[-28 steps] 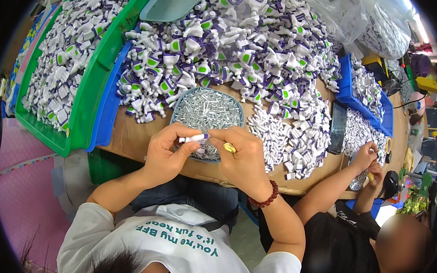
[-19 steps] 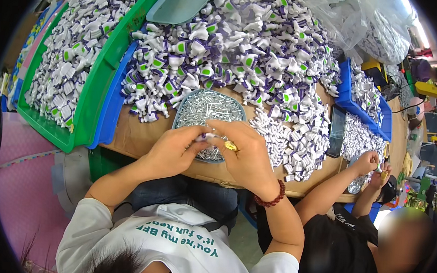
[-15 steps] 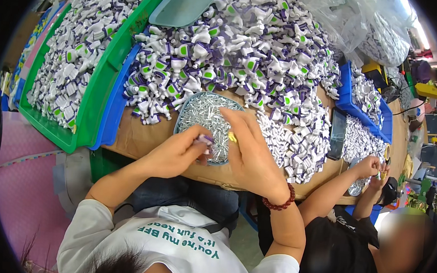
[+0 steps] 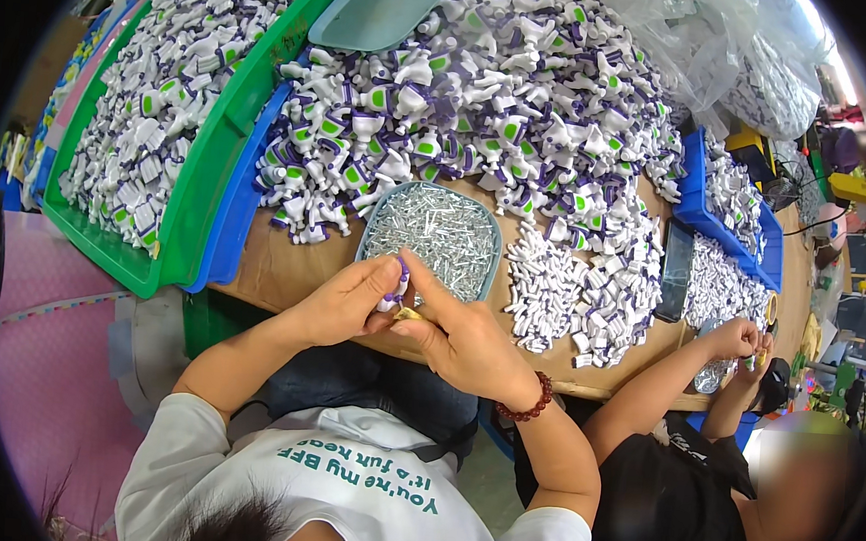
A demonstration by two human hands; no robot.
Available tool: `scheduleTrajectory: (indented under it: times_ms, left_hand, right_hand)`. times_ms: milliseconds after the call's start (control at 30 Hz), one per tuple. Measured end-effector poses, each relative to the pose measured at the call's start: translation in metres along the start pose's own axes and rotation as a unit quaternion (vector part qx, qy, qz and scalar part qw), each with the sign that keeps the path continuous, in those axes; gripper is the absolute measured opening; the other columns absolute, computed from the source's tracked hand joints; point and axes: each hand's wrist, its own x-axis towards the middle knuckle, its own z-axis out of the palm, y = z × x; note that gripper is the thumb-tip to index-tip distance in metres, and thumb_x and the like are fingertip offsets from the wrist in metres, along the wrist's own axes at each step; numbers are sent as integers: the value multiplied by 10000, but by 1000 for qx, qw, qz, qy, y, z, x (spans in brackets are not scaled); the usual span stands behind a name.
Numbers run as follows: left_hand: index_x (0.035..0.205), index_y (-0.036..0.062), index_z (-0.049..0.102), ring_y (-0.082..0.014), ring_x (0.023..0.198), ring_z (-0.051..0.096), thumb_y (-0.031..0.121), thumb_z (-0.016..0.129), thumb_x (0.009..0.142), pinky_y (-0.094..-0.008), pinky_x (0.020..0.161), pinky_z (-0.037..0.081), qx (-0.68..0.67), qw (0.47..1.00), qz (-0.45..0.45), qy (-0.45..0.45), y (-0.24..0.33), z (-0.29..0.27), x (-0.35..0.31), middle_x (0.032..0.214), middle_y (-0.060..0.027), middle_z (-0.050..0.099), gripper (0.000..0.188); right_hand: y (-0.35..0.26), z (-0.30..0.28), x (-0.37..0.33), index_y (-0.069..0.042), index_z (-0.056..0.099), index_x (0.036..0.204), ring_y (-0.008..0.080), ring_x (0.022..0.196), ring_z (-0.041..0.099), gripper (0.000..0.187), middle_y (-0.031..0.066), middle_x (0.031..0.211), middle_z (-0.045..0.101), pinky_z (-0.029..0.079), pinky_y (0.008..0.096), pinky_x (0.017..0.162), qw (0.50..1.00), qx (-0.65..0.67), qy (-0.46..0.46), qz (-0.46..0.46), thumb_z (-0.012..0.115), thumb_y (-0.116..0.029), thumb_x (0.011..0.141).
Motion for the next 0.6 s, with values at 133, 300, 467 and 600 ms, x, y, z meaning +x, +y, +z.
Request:
scheduleTrajectory:
  times_ms: [133,300,467,600]
  left_hand:
    - [957,10,522,-81,558,422,379,311,995,-243,507,346,60,998,14,-27,5,-2,-5,652,-10,477,426]
    - [952,-16,515,-151,586,482,358,323,991,-300,546,390,103,993,57,12,-6,2,-9,671,-76,524,422]
    - [932,-20,503,-259,607,524,319,323,989,-355,593,419,159,981,106,34,-5,5,-15,669,-130,536,388]
    - [959,-11,491,-325,649,558,283,342,983,-377,621,435,196,966,156,65,-12,8,-17,691,-169,556,330]
  right_hand:
    - [4,2,2,-13,394,1345,317,712,648,603,194,887,647,497,309,635,997,-21,26,-65,665,-116,816]
    - [7,7,4,-18,463,1301,283,687,650,569,193,905,649,500,304,620,991,-71,55,-101,686,-97,784]
    - [15,10,5,-31,520,1259,247,655,656,510,180,902,657,497,284,598,993,-47,47,-101,685,-87,780]
    - [20,12,4,-40,551,1232,211,601,649,495,170,787,659,484,269,563,991,-64,56,-107,701,-98,765]
